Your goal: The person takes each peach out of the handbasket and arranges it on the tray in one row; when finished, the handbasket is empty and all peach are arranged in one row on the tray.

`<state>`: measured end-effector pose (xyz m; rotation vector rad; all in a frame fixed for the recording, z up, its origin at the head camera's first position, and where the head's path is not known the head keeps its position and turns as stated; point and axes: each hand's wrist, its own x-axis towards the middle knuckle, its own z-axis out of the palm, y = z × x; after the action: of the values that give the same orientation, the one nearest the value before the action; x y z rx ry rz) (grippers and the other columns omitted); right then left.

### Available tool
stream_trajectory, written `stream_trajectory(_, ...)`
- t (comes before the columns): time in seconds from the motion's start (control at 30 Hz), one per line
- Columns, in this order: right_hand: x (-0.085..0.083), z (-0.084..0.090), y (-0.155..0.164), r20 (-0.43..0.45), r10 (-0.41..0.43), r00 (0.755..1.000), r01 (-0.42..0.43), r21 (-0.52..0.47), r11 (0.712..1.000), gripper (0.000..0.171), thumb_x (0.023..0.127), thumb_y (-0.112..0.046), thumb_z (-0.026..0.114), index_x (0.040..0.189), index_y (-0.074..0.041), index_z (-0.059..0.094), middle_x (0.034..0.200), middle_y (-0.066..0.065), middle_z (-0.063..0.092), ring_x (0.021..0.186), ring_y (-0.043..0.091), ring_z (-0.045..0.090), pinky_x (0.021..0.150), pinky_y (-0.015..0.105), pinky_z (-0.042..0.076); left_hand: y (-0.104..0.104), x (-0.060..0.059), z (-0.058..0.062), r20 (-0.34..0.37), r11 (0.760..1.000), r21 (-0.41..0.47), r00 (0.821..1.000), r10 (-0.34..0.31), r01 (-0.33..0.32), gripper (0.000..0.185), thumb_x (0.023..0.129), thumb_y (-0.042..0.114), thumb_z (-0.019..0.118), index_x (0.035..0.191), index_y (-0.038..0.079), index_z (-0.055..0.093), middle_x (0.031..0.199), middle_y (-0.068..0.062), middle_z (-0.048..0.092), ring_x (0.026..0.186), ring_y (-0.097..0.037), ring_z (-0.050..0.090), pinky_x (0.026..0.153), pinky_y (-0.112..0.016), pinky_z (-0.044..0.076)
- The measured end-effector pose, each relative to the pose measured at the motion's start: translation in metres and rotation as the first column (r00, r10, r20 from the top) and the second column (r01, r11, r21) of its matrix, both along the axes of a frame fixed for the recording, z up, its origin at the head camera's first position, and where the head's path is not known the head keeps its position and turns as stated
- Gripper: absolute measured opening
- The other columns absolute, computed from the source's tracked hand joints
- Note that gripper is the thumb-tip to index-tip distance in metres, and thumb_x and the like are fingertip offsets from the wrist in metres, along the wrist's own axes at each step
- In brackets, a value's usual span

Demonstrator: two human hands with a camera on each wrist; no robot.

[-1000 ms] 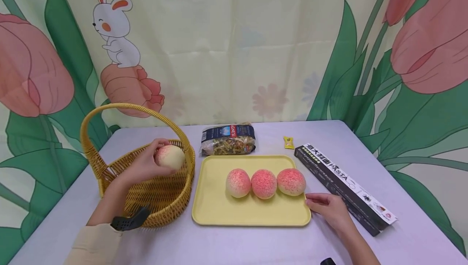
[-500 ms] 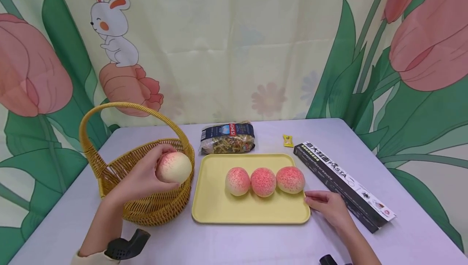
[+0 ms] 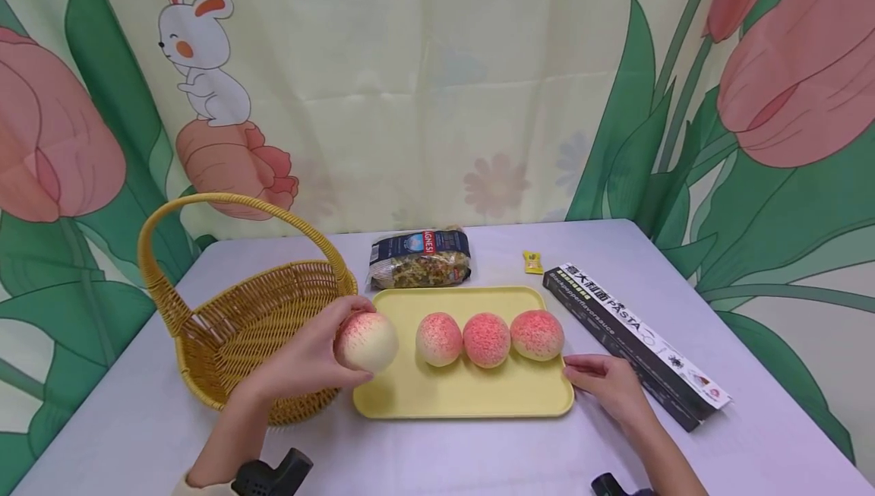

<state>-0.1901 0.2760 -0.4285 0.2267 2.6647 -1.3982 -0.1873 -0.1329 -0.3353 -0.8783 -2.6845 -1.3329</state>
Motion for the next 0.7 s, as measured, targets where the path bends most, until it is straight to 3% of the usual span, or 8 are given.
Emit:
stream_trajectory(0.27,-0.001,0.000,-0.001,0.018,-0.009,1.000,0.010,-0.005,1.000,0.055,0.078,-0.040,0.070,0.114,0.001,0.061,0.116,0.021,0.058,0.117,0.044,0.040,0.091,0.060,0.030,0.014,-0.003,-0.019,0.050,0.997,-0.058,0.997,-0.057,0.060,0.067,0.063,0.016,0.080,0.121,0.014,0.046,0.113,0.003,0.046,0.098,-0.012,0.050,0.078,-0.033,0.046)
stream_trajectory(0.53,0.000,0.001,-0.002,0.013,-0.007,1.000,0.007,-0.006,1.000,0.056,0.078,-0.040,0.070,0.114,0.002,0.061,0.115,0.021,0.058,0.116,0.044,0.042,0.090,0.059,0.032,0.027,-0.004,-0.041,0.049,0.981,-0.183,0.998,-0.047,0.056,0.065,0.062,0.020,0.080,0.119,0.016,0.048,0.107,0.001,0.047,0.093,-0.014,0.051,0.074,-0.030,0.046)
stream_trajectory(0.7,0.000,0.000,-0.001,0.015,-0.001,1.000,0.002,-0.008,1.000,0.056,0.078,-0.040,0.070,0.114,0.001,0.061,0.115,0.021,0.058,0.116,0.043,0.042,0.091,0.059,0.031,0.032,-0.005,-0.051,-0.014,0.965,-0.260,0.999,-0.041,0.036,0.065,0.061,0.020,0.081,0.117,0.015,0.049,0.107,0.000,0.047,0.093,-0.015,0.049,0.074,-0.032,0.046)
